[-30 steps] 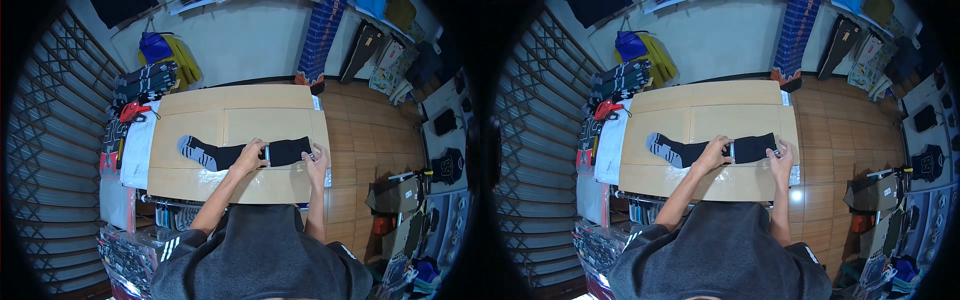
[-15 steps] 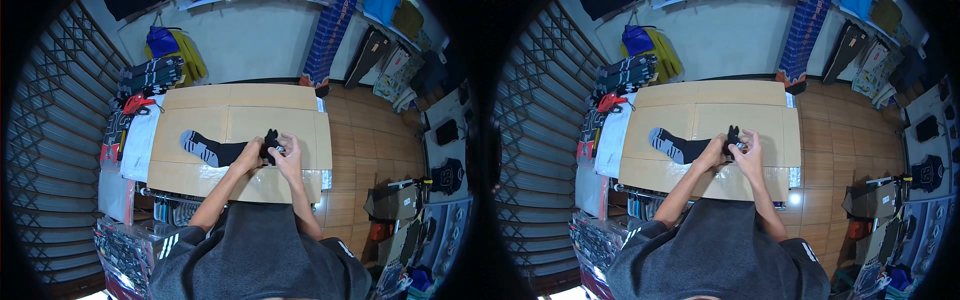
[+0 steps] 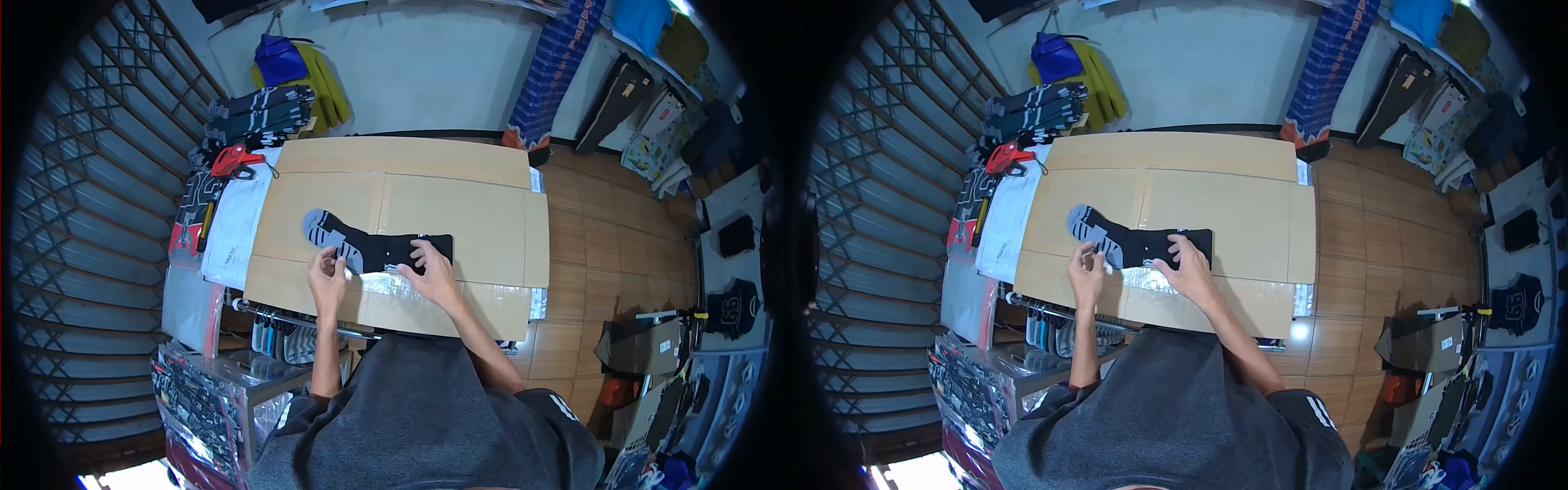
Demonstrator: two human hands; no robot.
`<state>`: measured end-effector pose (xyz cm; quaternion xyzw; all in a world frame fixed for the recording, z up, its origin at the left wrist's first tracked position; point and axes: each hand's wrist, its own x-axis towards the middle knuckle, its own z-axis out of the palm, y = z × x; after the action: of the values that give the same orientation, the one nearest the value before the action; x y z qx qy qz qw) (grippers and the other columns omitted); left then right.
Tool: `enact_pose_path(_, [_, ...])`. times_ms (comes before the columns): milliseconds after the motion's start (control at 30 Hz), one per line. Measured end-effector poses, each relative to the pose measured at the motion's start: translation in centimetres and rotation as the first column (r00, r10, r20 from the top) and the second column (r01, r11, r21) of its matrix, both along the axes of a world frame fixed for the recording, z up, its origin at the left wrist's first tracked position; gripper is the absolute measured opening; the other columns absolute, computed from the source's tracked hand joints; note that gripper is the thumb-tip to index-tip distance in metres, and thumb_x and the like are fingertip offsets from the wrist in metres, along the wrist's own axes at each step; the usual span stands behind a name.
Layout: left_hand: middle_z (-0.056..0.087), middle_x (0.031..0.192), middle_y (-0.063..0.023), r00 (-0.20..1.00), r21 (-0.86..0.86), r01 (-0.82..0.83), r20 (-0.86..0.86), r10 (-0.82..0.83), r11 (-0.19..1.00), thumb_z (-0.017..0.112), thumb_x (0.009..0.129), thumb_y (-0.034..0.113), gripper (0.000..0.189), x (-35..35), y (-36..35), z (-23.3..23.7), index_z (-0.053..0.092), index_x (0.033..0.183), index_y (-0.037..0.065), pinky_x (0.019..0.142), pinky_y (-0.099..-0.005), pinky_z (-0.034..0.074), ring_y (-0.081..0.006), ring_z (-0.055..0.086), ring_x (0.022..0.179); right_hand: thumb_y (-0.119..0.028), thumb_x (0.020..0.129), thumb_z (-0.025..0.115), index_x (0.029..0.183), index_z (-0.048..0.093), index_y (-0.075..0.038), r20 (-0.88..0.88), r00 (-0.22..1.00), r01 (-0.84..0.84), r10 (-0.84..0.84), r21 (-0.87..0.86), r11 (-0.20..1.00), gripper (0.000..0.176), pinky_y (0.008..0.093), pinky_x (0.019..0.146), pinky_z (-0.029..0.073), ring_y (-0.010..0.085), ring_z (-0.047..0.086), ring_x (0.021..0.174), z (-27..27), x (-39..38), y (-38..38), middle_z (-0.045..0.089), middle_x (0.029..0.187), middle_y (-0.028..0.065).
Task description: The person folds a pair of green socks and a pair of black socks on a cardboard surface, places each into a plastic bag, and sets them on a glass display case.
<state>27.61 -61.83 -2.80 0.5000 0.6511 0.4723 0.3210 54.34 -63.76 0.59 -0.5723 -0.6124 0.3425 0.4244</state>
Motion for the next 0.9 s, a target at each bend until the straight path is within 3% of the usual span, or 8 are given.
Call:
enact_pose_path(200, [0.067,0.119,-0.0167,0.991,0.006,-0.12,-0.062,0.12,0.993,0.083,0.094,0.017,0.067,-1.0,-0.4,-0.9,0.051,0.149,-0.006,0.086,-0.0349,0.058,-0.0199,0.068,0.095,-0.021,0.093,0.082,0.132,0.065,0.001,-0.002,0.992,0.122,-0.123,0.113,0.986,0.048,0.0434,0.087,0.059,0.0328,0.072,0.097,1.3,0.9,0.3,0.074,0.113,0.0202])
enact_pose_path(333, [0.066,0.117,-0.0171,0.99,-0.081,-0.12,-0.079,0.114,0.989,0.084,0.092,0.019,0.083,-0.5,0.6,-1.0,0.039,0.157,-0.006,0.084,-0.0366,0.058,-0.021,0.068,0.093,-0.02,0.097,0.076,0.134,0.066,-0.003,0.32,0.919,0.128,-0.23,0.309,0.942,0.043,0.0522,0.112,0.045,0.0387,0.059,0.131,0.1,2.2,0.9,0.066,0.136,0.0219])
enact_pose_path(367, [0.066,0.117,-0.0172,0.992,-0.096,-0.114,-0.068,0.108,0.989,0.084,0.092,0.019,0.085,-0.5,1.1,-1.1,0.037,0.158,-0.007,0.083,-0.0365,0.059,-0.0206,0.068,0.091,-0.033,0.101,0.071,0.144,0.063,-0.007,0.419,0.891,0.075,-0.177,0.248,0.966,0.051,0.063,0.12,0.032,0.0429,0.043,0.148,-0.9,2.5,1.0,0.054,0.154,0.022])
enact_pose_path(467, [0.066,0.115,-0.0164,0.994,-0.141,-0.104,-0.054,0.098,0.985,0.085,0.091,0.017,0.09,-0.6,2.6,-1.3,0.033,0.159,-0.009,0.079,-0.0355,0.059,-0.0192,0.067,0.085,-0.045,0.104,0.064,0.154,0.056,-0.01,0.687,0.706,0.041,-0.174,0.205,0.978,0.062,0.0715,0.12,0.026,0.0487,0.036,0.152,-2.9,2.0,0.4,0.046,0.163,0.0221])
enact_pose_path(533, [0.066,0.11,-0.0144,0.992,-0.171,-0.113,-0.07,0.102,0.979,0.086,0.089,0.013,0.093,-0.6,3.3,-1.5,0.03,0.159,-0.01,0.077,-0.0338,0.059,-0.0181,0.066,0.081,-0.053,0.106,0.057,0.159,0.051,-0.012,0.698,0.703,0.035,-0.139,0.16,0.986,0.068,0.0753,0.12,0.023,0.0506,0.032,0.154,-3.2,2.0,0.7,0.042,0.166,0.0213])
enact_pose_path(633, [0.065,0.102,-0.0104,0.977,-0.131,-0.128,0.151,0.147,0.983,0.085,0.087,0.004,0.092,-0.5,4.2,-2.4,0.029,0.159,-0.011,0.075,-0.031,0.058,-0.0154,0.064,0.08,-0.053,0.106,0.058,0.159,0.052,-0.012,0.693,0.707,0.045,-0.142,0.156,0.987,0.067,0.0744,0.121,0.023,0.0499,0.033,0.155,-3.5,2.0,0.7,0.043,0.166,0.0212])
enact_pose_path(733, [0.064,0.097,-0.006,0.92,-0.108,-0.122,0.361,0.153,0.987,0.083,0.086,-0.003,0.076,-0.2,4.0,-2.1,0.041,0.15,-0.01,0.074,-0.028,0.056,-0.0118,0.063,0.083,-0.053,0.106,0.058,0.159,0.052,-0.013,0.684,0.715,0.048,-0.144,0.158,0.986,0.067,0.0741,0.121,0.022,0.0493,0.032,0.155,-3.5,1.9,0.7,0.043,0.166,0.0208])
enact_pose_path(900, [0.061,0.097,-0.0009,0.942,0.117,0.063,0.322,-0.098,0.991,0.08,0.088,-0.003,0.041,1.3,2.3,0.2,0.062,0.124,-0.002,0.076,-0.0251,0.051,-0.0083,0.059,0.085,-0.051,0.106,0.057,0.158,0.053,-0.013,0.67,0.73,0.053,-0.138,0.146,0.988,0.065,0.0732,0.123,0.021,0.0486,0.031,0.156,-3.3,1.9,0.6,0.043,0.166,0.0205])
